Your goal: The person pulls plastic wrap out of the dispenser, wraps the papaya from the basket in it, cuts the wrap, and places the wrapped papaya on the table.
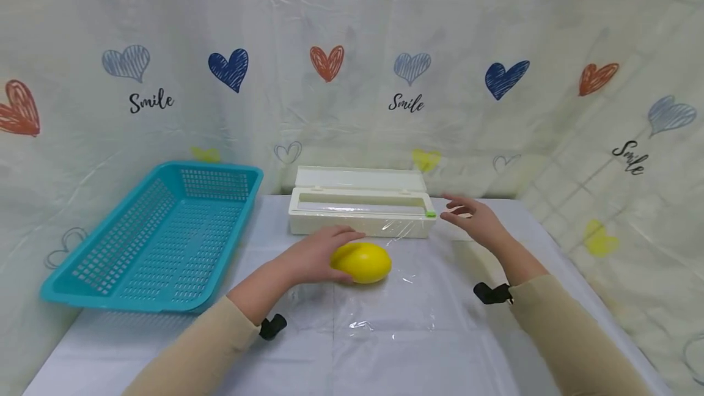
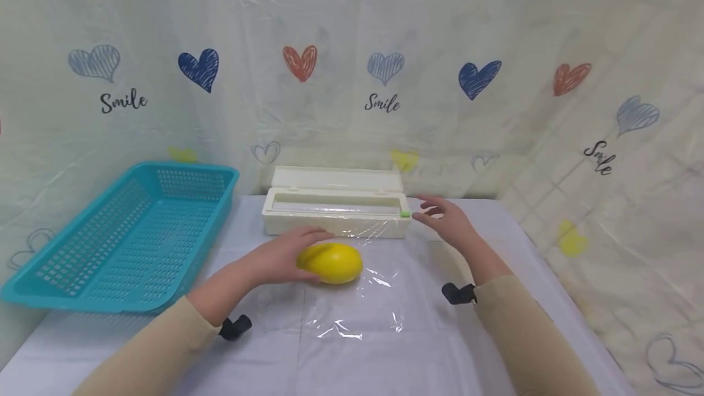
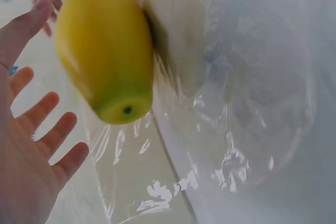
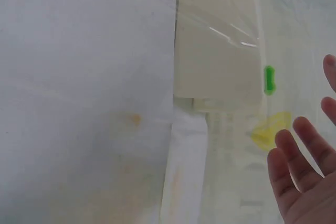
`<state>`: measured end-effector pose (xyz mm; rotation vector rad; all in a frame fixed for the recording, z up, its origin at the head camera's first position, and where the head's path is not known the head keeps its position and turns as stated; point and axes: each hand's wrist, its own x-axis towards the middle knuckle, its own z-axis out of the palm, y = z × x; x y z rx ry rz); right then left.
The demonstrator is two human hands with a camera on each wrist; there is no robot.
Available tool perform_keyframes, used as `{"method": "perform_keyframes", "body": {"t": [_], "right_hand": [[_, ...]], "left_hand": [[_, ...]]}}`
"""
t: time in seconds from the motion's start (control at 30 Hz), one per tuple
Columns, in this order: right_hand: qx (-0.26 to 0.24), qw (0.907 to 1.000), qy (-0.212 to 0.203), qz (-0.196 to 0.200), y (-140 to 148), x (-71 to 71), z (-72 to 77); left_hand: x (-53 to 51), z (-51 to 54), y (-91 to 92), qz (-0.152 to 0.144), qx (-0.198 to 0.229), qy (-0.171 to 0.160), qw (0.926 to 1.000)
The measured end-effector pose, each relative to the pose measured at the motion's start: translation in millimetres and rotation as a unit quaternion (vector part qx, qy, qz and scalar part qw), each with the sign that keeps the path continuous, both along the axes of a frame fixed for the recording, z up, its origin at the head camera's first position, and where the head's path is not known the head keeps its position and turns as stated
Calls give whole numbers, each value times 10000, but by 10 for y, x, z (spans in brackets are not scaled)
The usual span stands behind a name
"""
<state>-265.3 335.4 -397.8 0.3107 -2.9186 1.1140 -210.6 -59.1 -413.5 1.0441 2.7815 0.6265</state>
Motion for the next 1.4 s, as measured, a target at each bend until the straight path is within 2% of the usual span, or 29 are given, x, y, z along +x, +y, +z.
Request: {"method": "perform_keyframes", "body": {"t": [0.13, 0.3, 0.4, 0.5, 0.67, 0.73, 0.83, 0.97, 1.13, 1.23, 1.4], "right_hand": [[310, 9979, 384, 418, -83, 205, 103], [660, 9901, 563, 1104, -190, 503, 142], [886, 9824, 292, 1616, -248, 659, 116], [1163, 9700, -146, 2131, -325, 803, 80], [1571, 9462, -841, 2702, -427, 1012, -37], [1629, 9392, -989, 2855, -443, 1082, -95], [1670, 9316, -924, 3095, -449, 1168, -167], [1795, 9216, -606, 3389, -451, 1229, -251], [2102, 9102, -225, 3561, -467, 1256, -337], [2133, 9066, -9, 3640, -473, 1258, -372], [1796, 9115, -7, 3702, -467, 1246, -389]], "left_hand": [[131, 93, -129, 70, -115, 185, 9997], [330, 148, -323, -228, -319, 300, 9988], [442, 121, -443, -526, -653, 130, 9964], [525, 57, -557, -763, -1045, -61, 9916], [617, -43, -701, -834, -1412, -237, 9862], [639, -74, -740, -821, -1437, -240, 9859], [655, -109, -777, -845, -1376, -156, 9868], [654, -143, -793, -887, -1318, -7, 9873], [640, -201, -784, -914, -1349, 111, 9866], [635, -252, -774, -888, -1315, 124, 9873], [633, -304, -768, -683, -1142, -51, 9911]]}}
